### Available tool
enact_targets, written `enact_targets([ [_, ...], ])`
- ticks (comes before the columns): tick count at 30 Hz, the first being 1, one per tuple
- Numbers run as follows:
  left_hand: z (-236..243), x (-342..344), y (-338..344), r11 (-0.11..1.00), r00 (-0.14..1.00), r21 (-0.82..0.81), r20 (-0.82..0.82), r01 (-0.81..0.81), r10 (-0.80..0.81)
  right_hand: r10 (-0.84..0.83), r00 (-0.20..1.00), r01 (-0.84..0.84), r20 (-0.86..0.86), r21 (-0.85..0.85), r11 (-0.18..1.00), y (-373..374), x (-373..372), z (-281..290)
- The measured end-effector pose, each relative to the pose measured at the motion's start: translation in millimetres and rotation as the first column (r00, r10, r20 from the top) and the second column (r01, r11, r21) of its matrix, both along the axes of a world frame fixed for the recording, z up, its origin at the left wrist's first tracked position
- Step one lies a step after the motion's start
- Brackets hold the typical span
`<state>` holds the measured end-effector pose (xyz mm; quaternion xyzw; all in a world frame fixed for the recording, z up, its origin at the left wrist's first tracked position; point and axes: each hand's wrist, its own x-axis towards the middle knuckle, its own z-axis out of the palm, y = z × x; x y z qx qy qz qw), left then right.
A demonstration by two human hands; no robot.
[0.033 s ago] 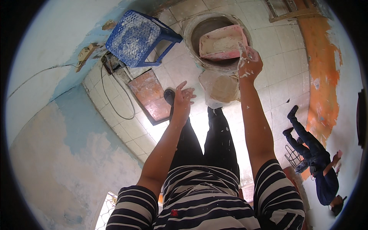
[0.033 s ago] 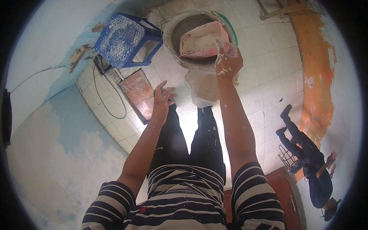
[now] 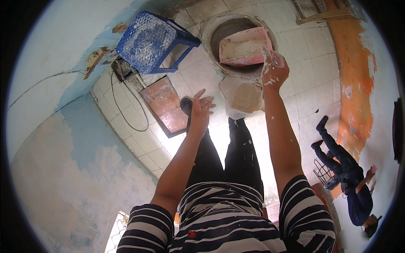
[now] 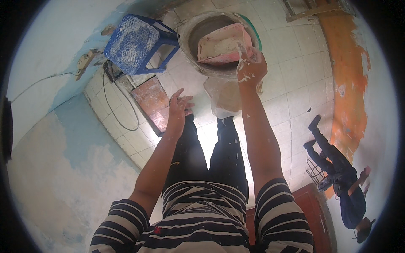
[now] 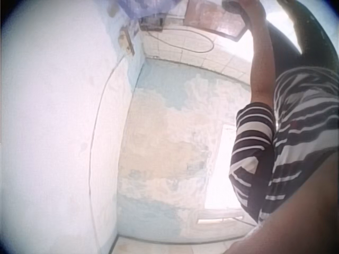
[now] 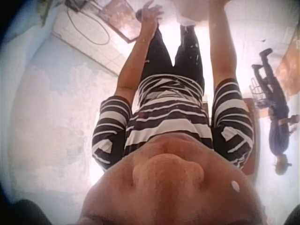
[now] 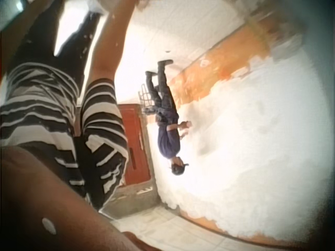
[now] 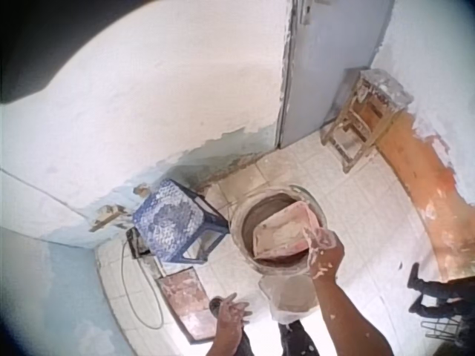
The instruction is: The person applies plaster to a wall using a putty knife and a plastic container, smoothing the material across the surface in several sections.
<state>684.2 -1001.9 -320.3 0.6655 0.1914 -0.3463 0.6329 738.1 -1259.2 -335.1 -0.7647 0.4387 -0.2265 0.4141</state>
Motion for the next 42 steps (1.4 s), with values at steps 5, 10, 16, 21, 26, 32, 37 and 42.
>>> enact_targets([
  [5, 1, 3, 2, 0.997, 1.000, -0.079, 0.007, 0.002, -0.002, 0.017, 0.975, -0.047, 0.220, 0.135, 0.990, -19, -16, -36],
  [10, 5, 5, 3, 0.996, 1.000, -0.092, -0.020, -0.007, 0.005, -0.146, 0.890, -0.110, 0.432, 0.514, 0.851, -17, -36, -26],
  [16, 32, 10, -1, 0.993, 0.999, -0.116, -0.022, 0.027, -0.030, -0.122, 0.879, -0.174, 0.460, 0.550, 0.817, 0, -59, 46],
  [21, 90, 3, -8, 0.770, 0.977, -0.605, -0.177, -0.204, 0.119, 0.030, 0.917, -0.257, 0.398, 0.532, 0.807, 11, -98, 133],
  [26, 193, -21, -14, 0.626, 0.986, -0.772, -0.002, -0.107, 0.166, 0.010, 0.868, -0.381, 0.496, 0.654, 0.654, 20, -130, 199],
  [32, 268, -66, -3, 0.641, 0.923, -0.689, -0.111, -0.339, 0.369, 0.087, 0.857, -0.482, 0.507, 0.731, 0.482, 32, -151, 270],
  [37, 307, -91, 13, 0.554, 0.916, -0.773, -0.083, -0.309, 0.393, 0.394, 0.780, -0.625, 0.487, 0.644, 0.442, 34, -148, 332],
  [42, 333, -109, 31, 0.487, 0.882, -0.795, -0.122, -0.361, 0.455, 0.521, 0.651, -0.756, 0.552, 0.410, 0.510, 58, -149, 386],
])
